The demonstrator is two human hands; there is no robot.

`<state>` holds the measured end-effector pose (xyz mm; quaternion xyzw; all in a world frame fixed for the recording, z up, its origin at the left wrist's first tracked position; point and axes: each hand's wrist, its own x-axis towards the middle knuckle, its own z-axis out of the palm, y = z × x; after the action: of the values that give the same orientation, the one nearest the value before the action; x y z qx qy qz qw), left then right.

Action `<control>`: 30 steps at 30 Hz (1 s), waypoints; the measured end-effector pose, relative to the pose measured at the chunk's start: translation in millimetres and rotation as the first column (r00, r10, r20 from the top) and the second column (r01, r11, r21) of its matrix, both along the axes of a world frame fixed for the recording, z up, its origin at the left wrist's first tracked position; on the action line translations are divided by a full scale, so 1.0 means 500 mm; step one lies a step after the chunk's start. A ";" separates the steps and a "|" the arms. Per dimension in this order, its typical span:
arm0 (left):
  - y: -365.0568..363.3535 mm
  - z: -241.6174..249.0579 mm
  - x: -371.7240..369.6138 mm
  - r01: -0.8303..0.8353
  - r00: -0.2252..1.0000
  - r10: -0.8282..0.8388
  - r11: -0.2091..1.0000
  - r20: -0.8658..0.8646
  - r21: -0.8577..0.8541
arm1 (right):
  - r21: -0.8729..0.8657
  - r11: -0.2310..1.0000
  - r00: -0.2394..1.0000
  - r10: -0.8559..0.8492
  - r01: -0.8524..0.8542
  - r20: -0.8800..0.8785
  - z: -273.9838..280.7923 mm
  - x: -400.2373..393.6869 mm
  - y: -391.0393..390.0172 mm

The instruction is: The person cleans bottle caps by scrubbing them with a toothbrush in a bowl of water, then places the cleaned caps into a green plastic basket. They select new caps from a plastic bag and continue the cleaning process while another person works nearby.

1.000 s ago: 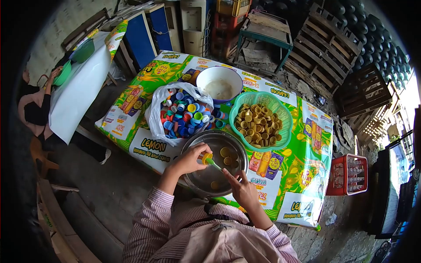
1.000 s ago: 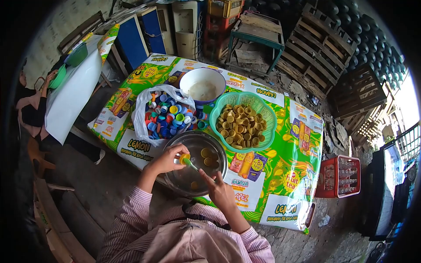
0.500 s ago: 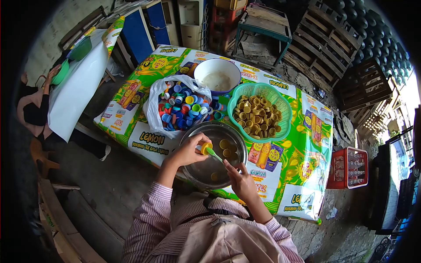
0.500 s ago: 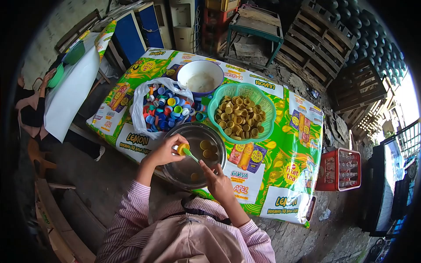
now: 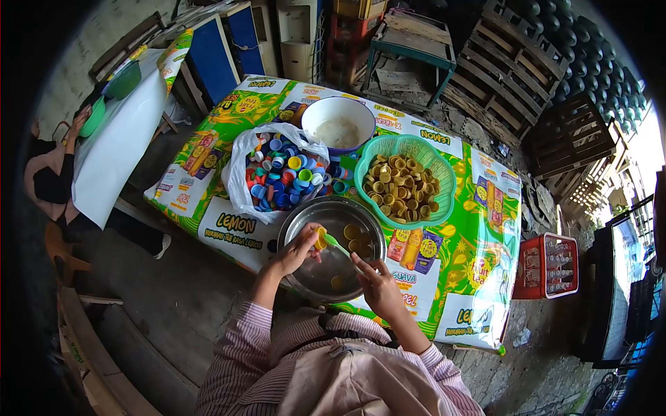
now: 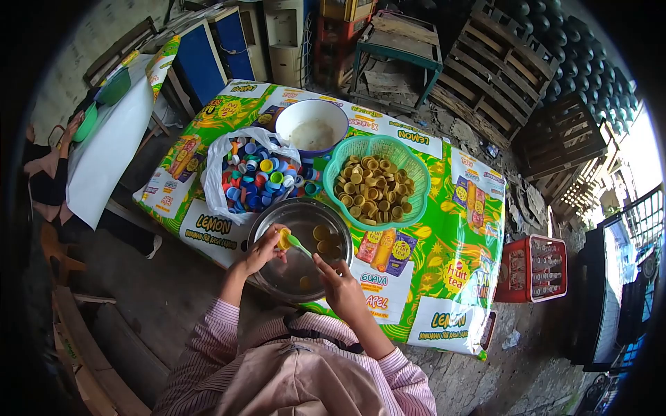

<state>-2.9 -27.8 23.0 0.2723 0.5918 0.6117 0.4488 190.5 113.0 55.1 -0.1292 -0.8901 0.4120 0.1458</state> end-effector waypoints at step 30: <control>0.076 0.063 -0.104 0.505 0.863 -0.388 0.697 0.324 -0.509 | 0.422 0.905 0.998 0.015 -0.042 0.068 0.027 -0.017 0.040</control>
<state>-55.1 10.1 54.7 0.1987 0.6184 0.2975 0.6997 181.9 133.1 68.3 -0.0945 -0.9643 0.2068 0.1360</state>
